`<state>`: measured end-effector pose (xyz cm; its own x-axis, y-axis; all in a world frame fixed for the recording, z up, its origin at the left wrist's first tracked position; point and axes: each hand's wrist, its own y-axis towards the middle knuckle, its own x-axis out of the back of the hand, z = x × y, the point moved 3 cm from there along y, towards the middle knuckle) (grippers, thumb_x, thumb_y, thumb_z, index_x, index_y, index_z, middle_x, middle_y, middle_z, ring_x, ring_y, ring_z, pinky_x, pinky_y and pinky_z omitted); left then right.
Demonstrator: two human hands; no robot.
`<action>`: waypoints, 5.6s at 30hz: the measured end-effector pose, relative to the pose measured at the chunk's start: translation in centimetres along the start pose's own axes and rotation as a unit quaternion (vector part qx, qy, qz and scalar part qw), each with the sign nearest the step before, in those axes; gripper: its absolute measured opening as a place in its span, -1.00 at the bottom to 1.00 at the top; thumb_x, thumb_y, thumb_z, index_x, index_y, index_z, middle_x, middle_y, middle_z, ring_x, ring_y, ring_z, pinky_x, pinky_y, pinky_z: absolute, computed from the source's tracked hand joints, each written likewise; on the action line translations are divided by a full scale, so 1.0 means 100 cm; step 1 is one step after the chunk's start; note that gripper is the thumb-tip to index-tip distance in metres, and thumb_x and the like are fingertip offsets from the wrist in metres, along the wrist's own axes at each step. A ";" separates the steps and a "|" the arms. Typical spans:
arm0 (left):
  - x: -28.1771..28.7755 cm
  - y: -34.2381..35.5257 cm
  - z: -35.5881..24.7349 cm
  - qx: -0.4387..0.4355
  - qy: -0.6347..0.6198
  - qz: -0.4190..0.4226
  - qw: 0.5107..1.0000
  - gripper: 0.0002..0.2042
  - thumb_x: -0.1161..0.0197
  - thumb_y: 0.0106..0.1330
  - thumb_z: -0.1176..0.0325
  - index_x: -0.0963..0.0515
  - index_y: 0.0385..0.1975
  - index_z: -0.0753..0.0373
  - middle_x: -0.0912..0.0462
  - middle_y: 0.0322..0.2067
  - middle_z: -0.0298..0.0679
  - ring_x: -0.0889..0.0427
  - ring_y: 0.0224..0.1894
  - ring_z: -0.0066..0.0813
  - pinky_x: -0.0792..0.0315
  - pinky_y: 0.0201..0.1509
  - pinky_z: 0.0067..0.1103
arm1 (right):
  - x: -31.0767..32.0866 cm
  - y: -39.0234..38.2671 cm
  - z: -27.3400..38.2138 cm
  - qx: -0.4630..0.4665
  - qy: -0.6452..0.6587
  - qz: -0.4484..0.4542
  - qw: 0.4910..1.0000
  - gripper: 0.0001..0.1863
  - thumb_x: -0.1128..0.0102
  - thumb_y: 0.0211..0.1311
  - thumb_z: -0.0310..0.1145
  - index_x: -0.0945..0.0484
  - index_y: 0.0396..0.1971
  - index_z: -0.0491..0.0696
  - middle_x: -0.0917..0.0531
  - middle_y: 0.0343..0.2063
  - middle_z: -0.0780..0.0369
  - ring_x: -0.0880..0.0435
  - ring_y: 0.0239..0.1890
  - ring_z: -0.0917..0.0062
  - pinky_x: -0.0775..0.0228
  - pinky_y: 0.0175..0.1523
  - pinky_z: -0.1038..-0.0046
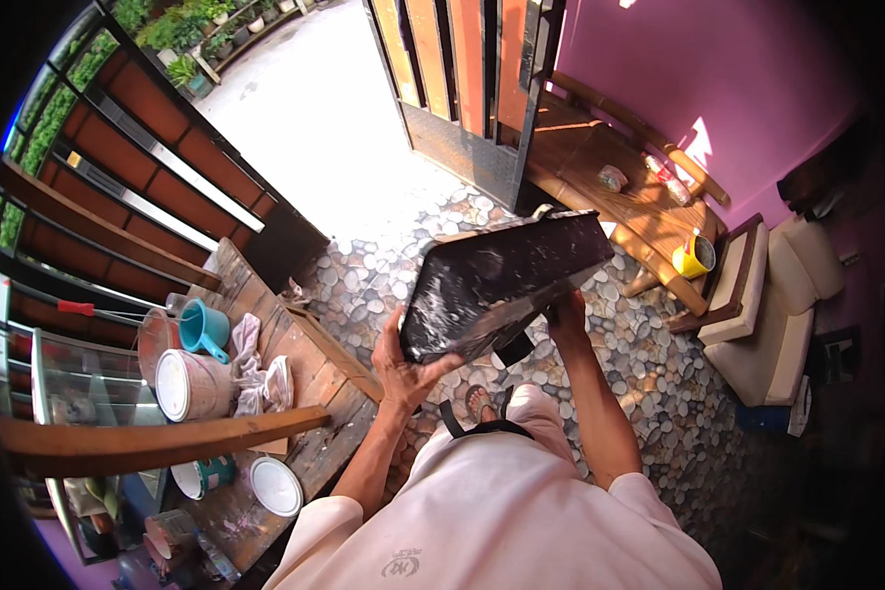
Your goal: The person prepares a white paint mixture in a tray by adding water from a bottle and stirring the mixture with a putty knife.
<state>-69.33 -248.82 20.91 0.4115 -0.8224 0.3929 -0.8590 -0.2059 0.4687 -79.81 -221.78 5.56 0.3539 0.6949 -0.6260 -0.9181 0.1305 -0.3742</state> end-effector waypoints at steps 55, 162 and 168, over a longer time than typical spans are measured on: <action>0.001 1.054 0.794 0.451 -0.404 -0.030 0.795 -0.60 -0.41 -0.04 0.39 -0.39 -0.25 0.38 -0.60 -0.41 -0.17 -0.63 -0.45 -0.40 -0.60 -0.33 -0.47 | -0.894 0.911 -0.227 0.339 -0.559 0.212 0.726 -0.77 0.06 0.30 -0.31 -0.32 -0.31 -0.21 -0.52 -0.61 0.02 -0.55 -0.57 0.16 -0.35 -0.44 0.22; -1.048 1.645 1.416 0.652 -0.394 0.500 0.413 -0.81 -0.14 0.08 0.45 -0.55 -0.29 0.25 -0.63 -0.30 -0.28 -0.58 -0.21 -0.35 -0.44 0.00 -0.36 | -0.730 2.054 -0.243 0.060 -0.547 -0.445 0.706 -0.68 0.04 0.23 -0.23 -0.29 -0.27 -0.22 -0.58 -0.51 -0.15 -0.60 -0.40 -0.02 -0.41 -0.26 0.06; -1.053 1.642 1.435 0.645 -0.403 0.490 0.426 -0.88 -0.16 0.08 0.45 -0.55 -0.39 0.25 -0.61 -0.34 -0.28 -0.57 -0.26 -0.37 -0.45 -0.03 -0.39 | -0.743 2.055 -0.250 0.051 -0.560 -0.418 0.713 -0.65 0.04 0.23 -0.23 -0.28 -0.20 -0.23 -0.58 -0.53 -0.13 -0.60 -0.40 -0.01 -0.40 -0.28 0.06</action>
<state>-297.46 -272.17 -57.03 -0.1292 -0.6558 -0.7438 -0.1645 0.7539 -0.6361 -290.32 -264.29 -41.92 0.4735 0.4651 0.7480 -0.4975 0.8420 -0.2087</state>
